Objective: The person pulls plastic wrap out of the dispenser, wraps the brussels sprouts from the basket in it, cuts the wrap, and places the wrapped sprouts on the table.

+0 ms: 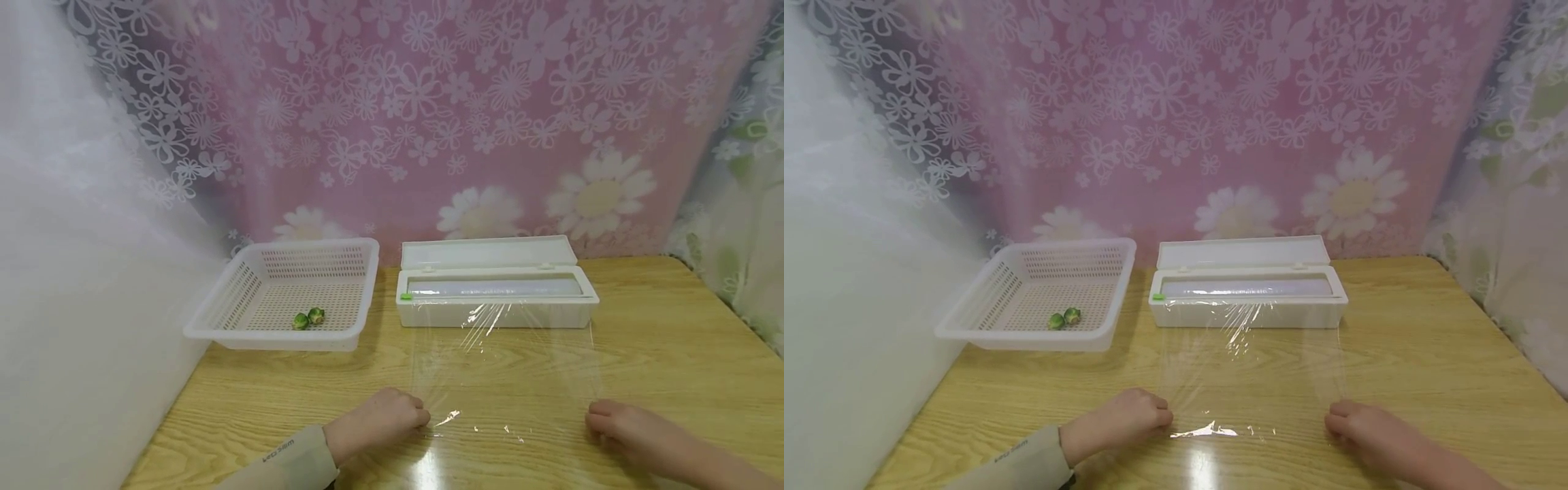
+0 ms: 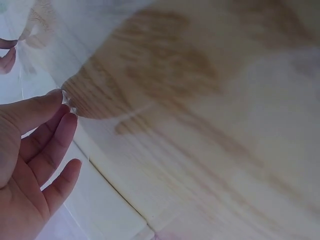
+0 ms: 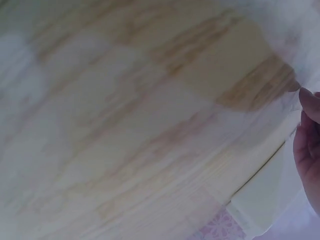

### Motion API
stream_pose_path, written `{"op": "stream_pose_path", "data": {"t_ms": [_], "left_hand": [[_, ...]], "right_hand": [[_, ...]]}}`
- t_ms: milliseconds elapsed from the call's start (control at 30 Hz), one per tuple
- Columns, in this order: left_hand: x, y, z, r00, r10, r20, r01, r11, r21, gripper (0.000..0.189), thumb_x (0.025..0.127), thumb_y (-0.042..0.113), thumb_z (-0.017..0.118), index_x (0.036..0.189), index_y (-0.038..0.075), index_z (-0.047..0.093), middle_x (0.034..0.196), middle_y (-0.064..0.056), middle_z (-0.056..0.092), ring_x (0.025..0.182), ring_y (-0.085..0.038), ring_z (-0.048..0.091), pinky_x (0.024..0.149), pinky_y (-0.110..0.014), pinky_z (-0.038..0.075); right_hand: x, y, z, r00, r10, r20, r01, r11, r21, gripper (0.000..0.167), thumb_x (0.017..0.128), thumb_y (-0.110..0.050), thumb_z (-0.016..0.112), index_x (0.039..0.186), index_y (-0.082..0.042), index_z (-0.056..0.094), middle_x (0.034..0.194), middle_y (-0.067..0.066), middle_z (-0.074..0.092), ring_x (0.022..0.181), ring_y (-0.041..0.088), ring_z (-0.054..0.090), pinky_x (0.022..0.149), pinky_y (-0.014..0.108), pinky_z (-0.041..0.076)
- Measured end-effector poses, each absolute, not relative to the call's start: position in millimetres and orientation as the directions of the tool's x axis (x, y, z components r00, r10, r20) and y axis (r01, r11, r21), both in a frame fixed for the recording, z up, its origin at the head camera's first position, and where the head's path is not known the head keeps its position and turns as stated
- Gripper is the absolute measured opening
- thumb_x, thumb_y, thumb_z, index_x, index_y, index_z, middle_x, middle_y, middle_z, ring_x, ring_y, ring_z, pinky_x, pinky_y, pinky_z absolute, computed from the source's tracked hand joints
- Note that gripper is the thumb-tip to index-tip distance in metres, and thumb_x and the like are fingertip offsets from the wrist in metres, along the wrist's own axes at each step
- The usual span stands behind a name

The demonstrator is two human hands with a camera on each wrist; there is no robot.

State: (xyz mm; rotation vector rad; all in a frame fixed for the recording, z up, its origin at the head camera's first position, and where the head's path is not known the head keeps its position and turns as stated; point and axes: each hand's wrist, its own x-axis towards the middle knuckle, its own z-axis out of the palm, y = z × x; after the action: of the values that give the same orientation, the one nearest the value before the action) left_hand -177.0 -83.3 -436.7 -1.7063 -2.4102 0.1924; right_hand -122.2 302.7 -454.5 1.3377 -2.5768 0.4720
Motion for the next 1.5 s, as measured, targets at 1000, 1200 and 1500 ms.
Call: {"op": "stream_pose_path", "data": {"t_ms": [1000,1200,1500], "left_hand": [[-205,-96,-404,-0.556,0.810,0.185,0.831,0.541,0.129,0.010,0.080,0.021,0.066,0.082,0.012,0.060,0.078,0.005,0.057,0.068,-0.005,0.053,0.058,-0.013,0.040],[-222,-111,-389,-0.629,0.704,0.330,0.776,0.589,0.223,0.012,0.080,0.018,0.066,0.085,0.008,0.062,0.081,-0.001,0.061,0.074,-0.014,0.058,0.064,-0.022,0.046],[-242,-139,-376,-0.754,0.516,0.407,0.652,0.666,0.363,0.013,0.080,0.018,0.066,0.089,0.007,0.064,0.084,-0.001,0.062,0.078,-0.014,0.058,0.067,-0.029,0.048]], "right_hand": [[-127,307,-459,-0.635,-0.745,0.203,-0.732,0.495,-0.469,0.023,0.074,-0.006,0.068,0.082,-0.016,0.050,0.076,-0.020,0.043,0.062,-0.007,0.037,0.045,0.016,0.033],[-127,307,-461,-0.620,-0.747,0.237,-0.752,0.481,-0.451,0.025,0.072,-0.005,0.070,0.082,-0.017,0.050,0.076,-0.021,0.043,0.063,-0.007,0.037,0.045,0.015,0.032],[-127,306,-462,-0.627,-0.748,0.218,-0.745,0.495,-0.447,0.024,0.072,-0.007,0.070,0.081,-0.017,0.050,0.077,-0.021,0.043,0.063,-0.007,0.037,0.045,0.015,0.032]]}}
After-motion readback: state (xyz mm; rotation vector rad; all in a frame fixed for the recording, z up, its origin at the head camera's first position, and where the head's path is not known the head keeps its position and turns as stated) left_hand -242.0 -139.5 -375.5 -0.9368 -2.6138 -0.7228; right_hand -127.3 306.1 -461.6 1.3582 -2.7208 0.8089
